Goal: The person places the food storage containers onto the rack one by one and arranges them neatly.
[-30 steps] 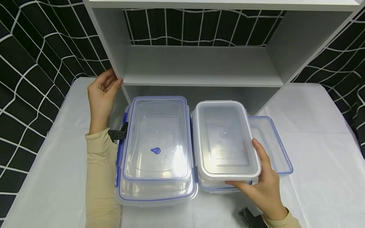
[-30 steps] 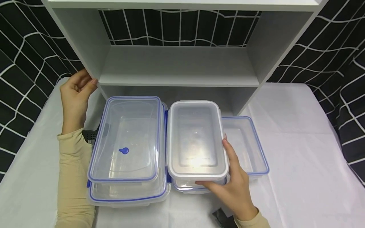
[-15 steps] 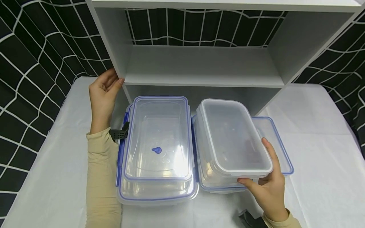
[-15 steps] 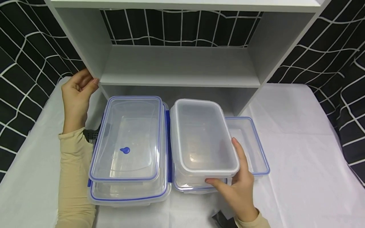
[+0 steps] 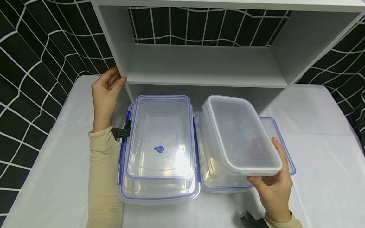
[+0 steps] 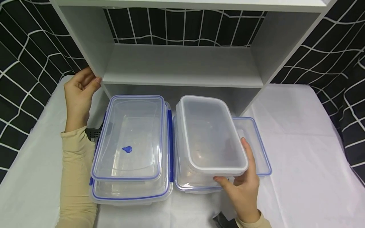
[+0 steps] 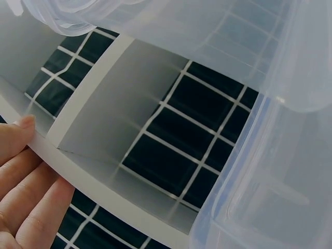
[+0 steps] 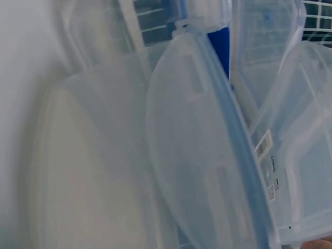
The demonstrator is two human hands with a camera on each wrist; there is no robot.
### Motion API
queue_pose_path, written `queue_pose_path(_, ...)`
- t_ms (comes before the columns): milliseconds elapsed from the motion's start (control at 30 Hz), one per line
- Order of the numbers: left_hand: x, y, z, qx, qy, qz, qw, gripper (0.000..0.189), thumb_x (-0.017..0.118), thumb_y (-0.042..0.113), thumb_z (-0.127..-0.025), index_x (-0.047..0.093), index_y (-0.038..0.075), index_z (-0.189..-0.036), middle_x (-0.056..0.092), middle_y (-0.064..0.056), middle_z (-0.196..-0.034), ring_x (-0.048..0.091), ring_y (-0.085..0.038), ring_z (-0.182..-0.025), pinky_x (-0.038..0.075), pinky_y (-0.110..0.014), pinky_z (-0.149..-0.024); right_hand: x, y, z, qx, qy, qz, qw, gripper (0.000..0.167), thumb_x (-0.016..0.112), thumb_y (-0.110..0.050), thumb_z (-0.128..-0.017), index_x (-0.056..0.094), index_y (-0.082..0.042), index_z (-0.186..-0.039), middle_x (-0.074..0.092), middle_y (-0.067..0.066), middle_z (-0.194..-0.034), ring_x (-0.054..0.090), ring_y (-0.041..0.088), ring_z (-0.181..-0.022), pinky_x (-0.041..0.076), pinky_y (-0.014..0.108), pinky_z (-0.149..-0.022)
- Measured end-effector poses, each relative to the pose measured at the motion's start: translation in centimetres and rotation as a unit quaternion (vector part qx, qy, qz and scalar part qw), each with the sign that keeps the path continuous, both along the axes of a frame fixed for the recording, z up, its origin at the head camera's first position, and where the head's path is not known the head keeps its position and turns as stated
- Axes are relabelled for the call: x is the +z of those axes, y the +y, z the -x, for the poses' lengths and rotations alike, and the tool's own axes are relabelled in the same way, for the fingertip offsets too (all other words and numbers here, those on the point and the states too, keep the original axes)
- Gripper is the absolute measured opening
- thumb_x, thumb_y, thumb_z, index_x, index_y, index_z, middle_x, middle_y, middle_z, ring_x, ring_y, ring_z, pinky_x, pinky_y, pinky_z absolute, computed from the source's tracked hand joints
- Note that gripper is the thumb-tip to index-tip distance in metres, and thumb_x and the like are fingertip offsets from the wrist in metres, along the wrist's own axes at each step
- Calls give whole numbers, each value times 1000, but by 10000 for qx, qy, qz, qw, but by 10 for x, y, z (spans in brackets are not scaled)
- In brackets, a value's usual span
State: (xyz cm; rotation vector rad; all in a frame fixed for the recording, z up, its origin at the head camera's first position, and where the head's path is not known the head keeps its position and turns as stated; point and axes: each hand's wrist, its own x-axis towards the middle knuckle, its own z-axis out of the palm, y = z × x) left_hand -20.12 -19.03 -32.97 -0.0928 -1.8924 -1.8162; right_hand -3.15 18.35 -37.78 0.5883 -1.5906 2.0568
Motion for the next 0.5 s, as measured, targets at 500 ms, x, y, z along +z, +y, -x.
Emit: queue_pose_path(500,2,-1,0,38,-72,45,10000,34,61,-9,-87,56,-14,-120,59,-27,-118,63,-21,-105,50,-27,-90,7,-1,6,892,-59,1642,9824,73,67,12,-80,26,15,-140,46,26,-131,50,31,-114,47,32,-95)
